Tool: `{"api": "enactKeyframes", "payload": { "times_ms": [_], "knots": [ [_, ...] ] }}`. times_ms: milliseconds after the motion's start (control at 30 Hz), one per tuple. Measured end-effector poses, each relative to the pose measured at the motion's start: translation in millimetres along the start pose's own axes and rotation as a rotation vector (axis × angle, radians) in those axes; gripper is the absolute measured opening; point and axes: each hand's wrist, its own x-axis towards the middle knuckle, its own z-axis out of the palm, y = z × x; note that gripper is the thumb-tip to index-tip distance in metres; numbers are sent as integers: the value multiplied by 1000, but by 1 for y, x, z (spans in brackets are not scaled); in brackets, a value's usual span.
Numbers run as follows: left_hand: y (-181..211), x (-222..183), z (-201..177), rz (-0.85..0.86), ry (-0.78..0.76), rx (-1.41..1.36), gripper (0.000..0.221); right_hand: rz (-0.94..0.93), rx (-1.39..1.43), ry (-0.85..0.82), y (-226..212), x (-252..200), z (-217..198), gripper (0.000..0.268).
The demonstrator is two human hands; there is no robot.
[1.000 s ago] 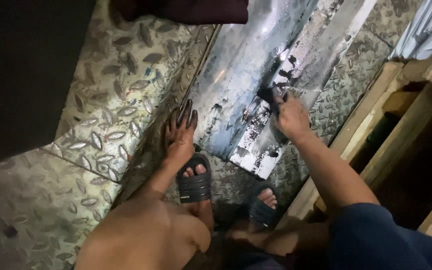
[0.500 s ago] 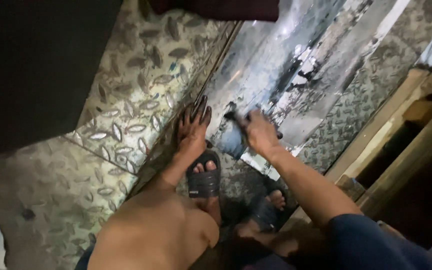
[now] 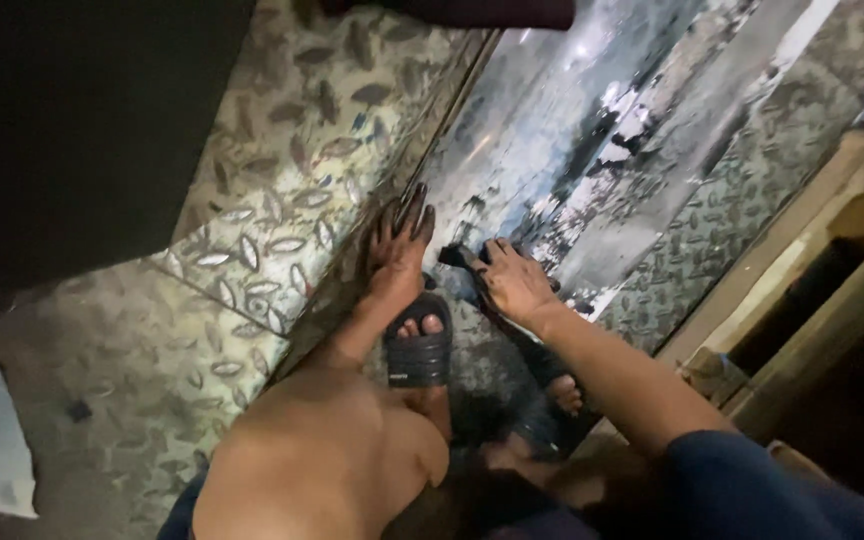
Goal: Cleaning ink and residue from a metal machine part using a scraper and a cloth.
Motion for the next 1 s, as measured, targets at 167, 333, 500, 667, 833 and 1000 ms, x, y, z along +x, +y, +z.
{"api": "enactKeyframes", "payload": {
  "times_ms": [167, 333, 500, 667, 833, 1000],
  "knots": [
    [0, 4, -3, 24, 15, 4, 97, -70, -39, -61, 28, 6, 14, 41],
    [7, 17, -4, -115, -510, -200, 127, 102, 67, -155, 62, -27, -81, 37],
    [15, 19, -14, -150, -494, -149, 117, 584, 157, 129, 164, -9, -73, 49],
    [19, 18, -6, -12, -309, 89, 106, 198, -19, 1, 134, -23, -82, 47],
    [38, 41, 22, 83, -127, 165, 96, 546, 141, 126, 171, -7, -57, 52],
    [82, 189, -47, 6, -457, -39, 112, 692, 76, 153, 173, -5, -22, 54]
  ]
}}
